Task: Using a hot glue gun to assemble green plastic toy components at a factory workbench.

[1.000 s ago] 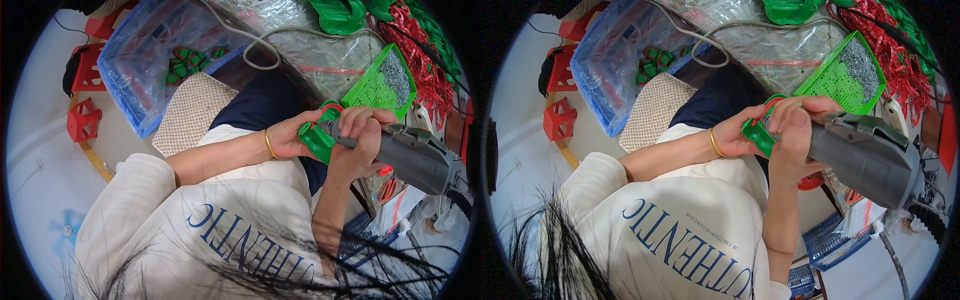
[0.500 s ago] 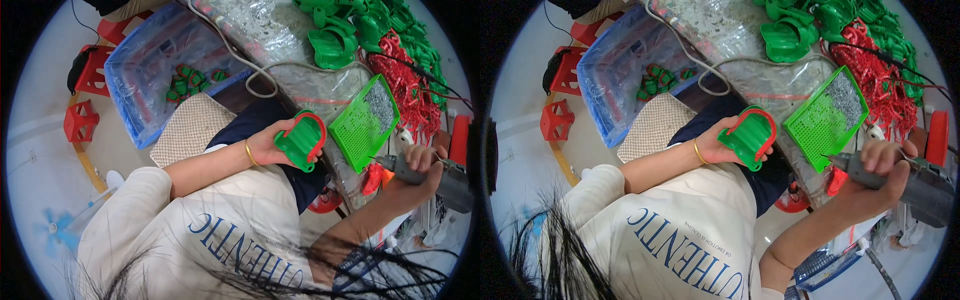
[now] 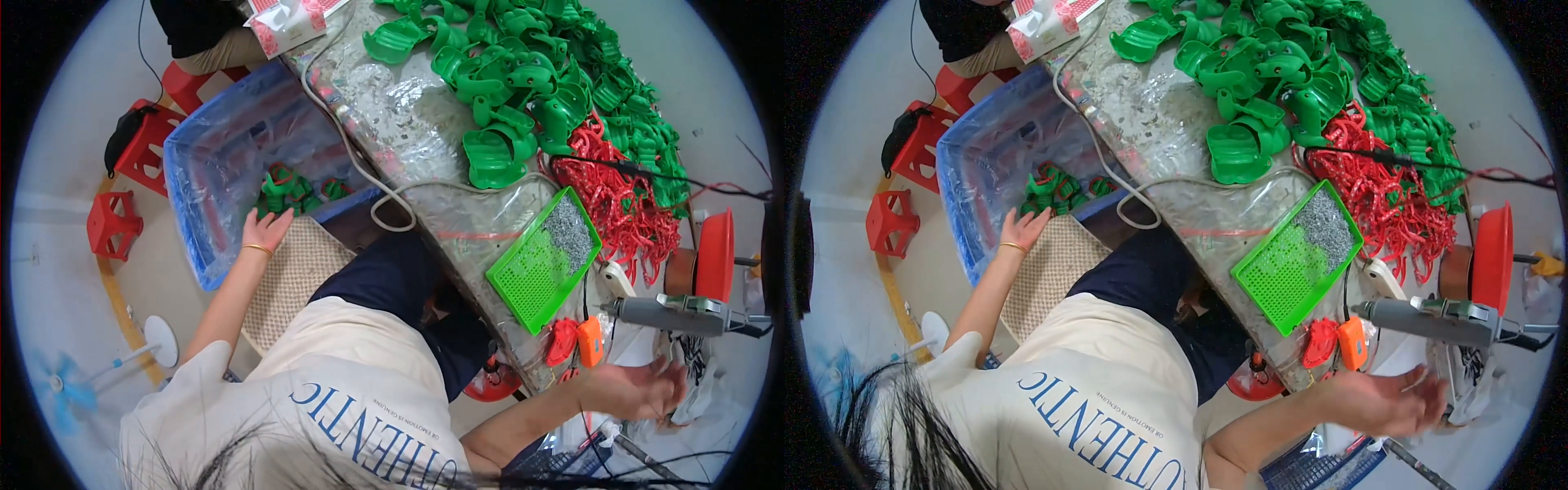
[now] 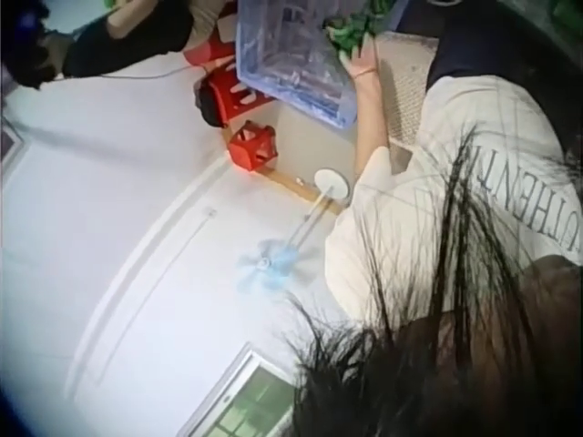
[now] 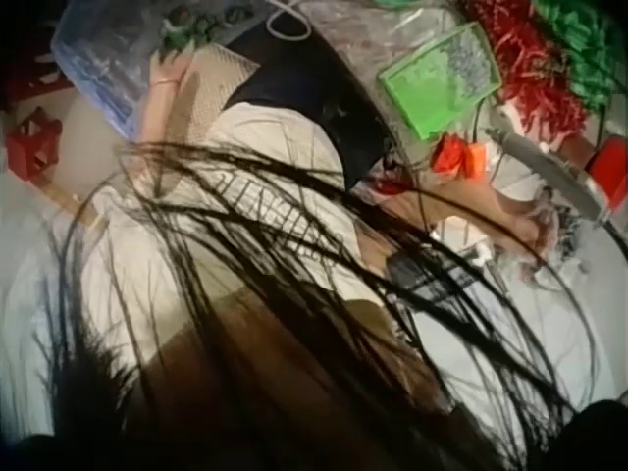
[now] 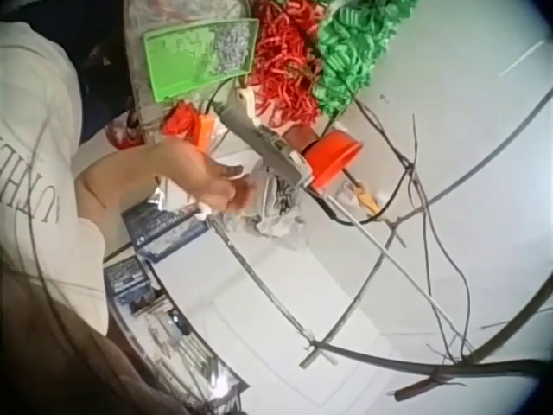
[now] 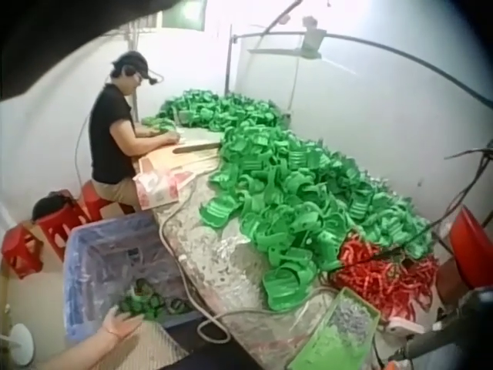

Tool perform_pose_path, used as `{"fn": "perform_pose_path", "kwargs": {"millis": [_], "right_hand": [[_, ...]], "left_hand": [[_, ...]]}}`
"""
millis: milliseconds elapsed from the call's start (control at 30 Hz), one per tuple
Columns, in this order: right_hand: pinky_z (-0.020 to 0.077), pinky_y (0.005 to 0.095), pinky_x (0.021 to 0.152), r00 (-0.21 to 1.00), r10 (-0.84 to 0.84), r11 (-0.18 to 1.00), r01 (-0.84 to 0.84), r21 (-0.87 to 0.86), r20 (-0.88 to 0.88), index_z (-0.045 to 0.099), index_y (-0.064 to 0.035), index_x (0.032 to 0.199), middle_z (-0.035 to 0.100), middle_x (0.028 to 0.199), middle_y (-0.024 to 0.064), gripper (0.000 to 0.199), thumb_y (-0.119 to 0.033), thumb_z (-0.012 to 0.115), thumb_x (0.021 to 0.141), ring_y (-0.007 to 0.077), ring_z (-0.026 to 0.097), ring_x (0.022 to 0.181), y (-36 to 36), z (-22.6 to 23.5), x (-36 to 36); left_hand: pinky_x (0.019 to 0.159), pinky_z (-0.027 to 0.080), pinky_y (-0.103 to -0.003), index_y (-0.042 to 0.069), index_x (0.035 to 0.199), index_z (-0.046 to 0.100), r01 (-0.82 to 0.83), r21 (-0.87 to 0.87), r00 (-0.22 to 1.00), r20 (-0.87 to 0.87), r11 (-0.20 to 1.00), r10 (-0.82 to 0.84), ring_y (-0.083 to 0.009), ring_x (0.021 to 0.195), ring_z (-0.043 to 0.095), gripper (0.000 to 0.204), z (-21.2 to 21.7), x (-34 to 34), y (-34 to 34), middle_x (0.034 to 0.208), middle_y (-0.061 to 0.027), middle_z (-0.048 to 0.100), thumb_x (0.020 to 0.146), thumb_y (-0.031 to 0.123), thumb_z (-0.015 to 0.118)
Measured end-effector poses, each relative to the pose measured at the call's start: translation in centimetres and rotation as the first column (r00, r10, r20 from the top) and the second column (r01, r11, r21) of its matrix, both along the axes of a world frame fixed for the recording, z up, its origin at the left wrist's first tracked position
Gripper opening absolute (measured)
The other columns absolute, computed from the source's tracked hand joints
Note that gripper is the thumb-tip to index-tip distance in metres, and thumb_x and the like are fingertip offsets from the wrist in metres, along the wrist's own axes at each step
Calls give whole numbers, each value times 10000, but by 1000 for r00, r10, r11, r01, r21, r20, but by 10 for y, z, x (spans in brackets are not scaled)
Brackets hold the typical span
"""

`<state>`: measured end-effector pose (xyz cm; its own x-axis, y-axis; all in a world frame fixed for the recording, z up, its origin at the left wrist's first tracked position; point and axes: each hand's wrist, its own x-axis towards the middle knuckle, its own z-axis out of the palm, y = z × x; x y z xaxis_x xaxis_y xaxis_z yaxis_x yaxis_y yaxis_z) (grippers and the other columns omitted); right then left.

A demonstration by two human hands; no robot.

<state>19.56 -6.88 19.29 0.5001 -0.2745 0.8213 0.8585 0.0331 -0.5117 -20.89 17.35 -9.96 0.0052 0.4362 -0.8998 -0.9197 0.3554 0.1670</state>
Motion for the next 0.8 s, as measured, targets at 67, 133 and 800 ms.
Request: {"fn": "perform_pose_path", "kwargs": {"millis": [67,133,800], "right_hand": [[419,289,639,967,244,969,-242,47,-67,485,10,1055,538,835,90,355,-308,499,898,188,514,743,-3,-3,-19],[426,305,634,717,673,739,-665,111,-183,506,7,996,559,814,106,324,-301,491,895,202,528,730,5,-12,-48],[456,388,626,907,214,233,-409,-882,-364,591,-29,956,608,855,156,195,-147,598,800,303,585,688,133,-135,-43]], "left_hand": [[923,432,-459,3,1277,412,235,332,934,183,914,-306,-386,1113,489,525,18,30,-25,1209,-265,491,875,326,516],[901,448,-448,1,1179,498,402,668,637,287,626,-716,-356,1043,544,386,83,98,-60,1114,-260,556,881,246,504],[891,401,-352,152,1219,473,574,757,237,213,313,-948,-168,1019,530,470,131,239,-132,1113,-51,570,919,504,391]]}}
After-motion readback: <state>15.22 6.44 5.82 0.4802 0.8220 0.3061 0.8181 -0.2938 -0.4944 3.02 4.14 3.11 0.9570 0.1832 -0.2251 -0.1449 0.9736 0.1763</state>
